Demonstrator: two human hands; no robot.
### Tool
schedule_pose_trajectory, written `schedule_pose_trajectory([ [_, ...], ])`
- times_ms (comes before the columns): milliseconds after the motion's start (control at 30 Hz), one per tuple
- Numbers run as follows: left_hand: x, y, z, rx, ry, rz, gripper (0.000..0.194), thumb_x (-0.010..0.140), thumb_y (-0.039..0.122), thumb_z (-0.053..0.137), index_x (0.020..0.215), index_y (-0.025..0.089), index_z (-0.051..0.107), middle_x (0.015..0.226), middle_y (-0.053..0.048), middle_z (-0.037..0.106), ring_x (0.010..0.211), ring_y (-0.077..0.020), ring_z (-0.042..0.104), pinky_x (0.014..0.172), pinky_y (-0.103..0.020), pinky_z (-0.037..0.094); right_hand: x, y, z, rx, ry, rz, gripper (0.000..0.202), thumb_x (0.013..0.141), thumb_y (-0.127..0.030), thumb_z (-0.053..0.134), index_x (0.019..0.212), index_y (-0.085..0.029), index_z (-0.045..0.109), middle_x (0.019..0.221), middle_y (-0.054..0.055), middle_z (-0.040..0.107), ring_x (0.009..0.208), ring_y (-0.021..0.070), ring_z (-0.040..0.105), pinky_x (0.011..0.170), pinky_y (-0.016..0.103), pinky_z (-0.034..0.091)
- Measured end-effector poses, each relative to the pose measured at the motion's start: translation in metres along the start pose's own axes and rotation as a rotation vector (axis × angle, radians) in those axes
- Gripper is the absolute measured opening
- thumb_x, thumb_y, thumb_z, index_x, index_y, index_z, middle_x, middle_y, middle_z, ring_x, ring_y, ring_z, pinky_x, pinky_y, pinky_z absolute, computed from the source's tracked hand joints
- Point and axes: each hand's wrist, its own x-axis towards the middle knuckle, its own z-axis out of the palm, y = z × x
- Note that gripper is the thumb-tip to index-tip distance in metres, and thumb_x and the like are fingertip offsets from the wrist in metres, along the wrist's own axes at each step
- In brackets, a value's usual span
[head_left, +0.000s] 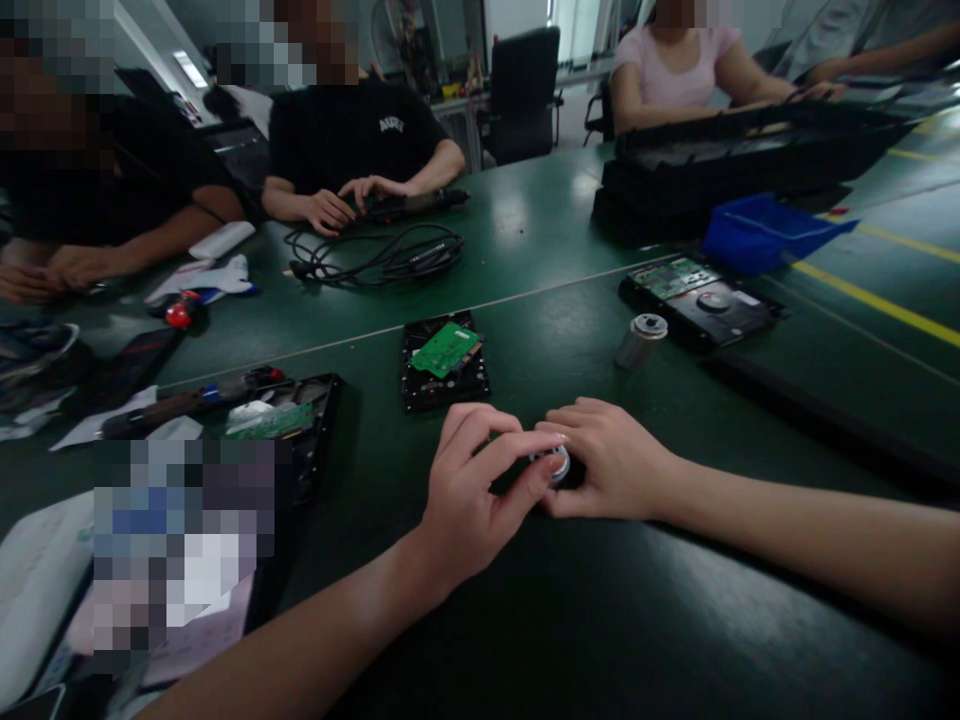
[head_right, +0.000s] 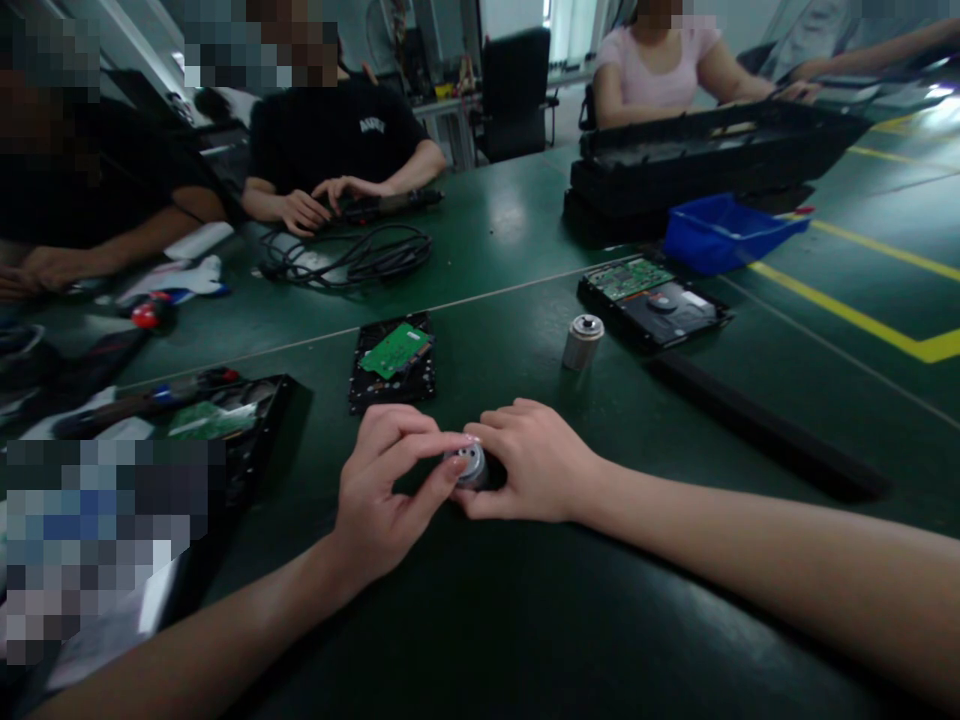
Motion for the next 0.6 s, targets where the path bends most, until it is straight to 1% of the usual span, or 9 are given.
schedule_pose_trajectory([
  [233, 0.0008, 0.0013, -0.0002, 0.025, -0.007, -0.035, 0.008, 0.084, 0.023, 0.06, 0.086, 0.021, 0.068, 0.08, -0.003, 0.059, 0.083, -0.0171, 0.052, 0.073, -0.033, 0.046, 0.0009, -0.0001, -0.001, -0.008, -0.012, -0.003, 0.03, 0.077, -0.046, 0.054, 0.075, -0.017, 0.056, 0.07, 0.002, 0.057, 0.063, 0.0148, 0.051, 0.063, 0.029, 0.03],
  [467, 0.0007, 0.0017, 0.0008, 0.018, 0.01, -0.033, 0.006, 0.083, 0.022, 0.061, 0.086, 0.02, 0.066, 0.081, -0.003, 0.059, 0.083, -0.0173, 0.052, 0.074, -0.033, 0.046, 0.0011, 0.0, -0.0016, -0.013, -0.016, -0.001, 0.029, 0.076, -0.046, 0.055, 0.075, -0.017, 0.056, 0.07, 0.002, 0.058, 0.064, 0.0153, 0.052, 0.063, 0.029, 0.031],
  [600, 0.0002, 0.0014, 0.0, 0.004, 0.0, -0.039, 0.011, 0.083, 0.021, 0.06, 0.092, 0.02, 0.064, 0.084, -0.003, 0.059, 0.085, -0.0175, 0.053, 0.076, -0.033, 0.046, 0.0006, 0.0001, -0.0012, -0.015, -0.011, -0.002, 0.03, 0.076, -0.047, 0.055, 0.078, -0.016, 0.058, 0.07, 0.003, 0.059, 0.063, 0.0158, 0.052, 0.063, 0.029, 0.031],
])
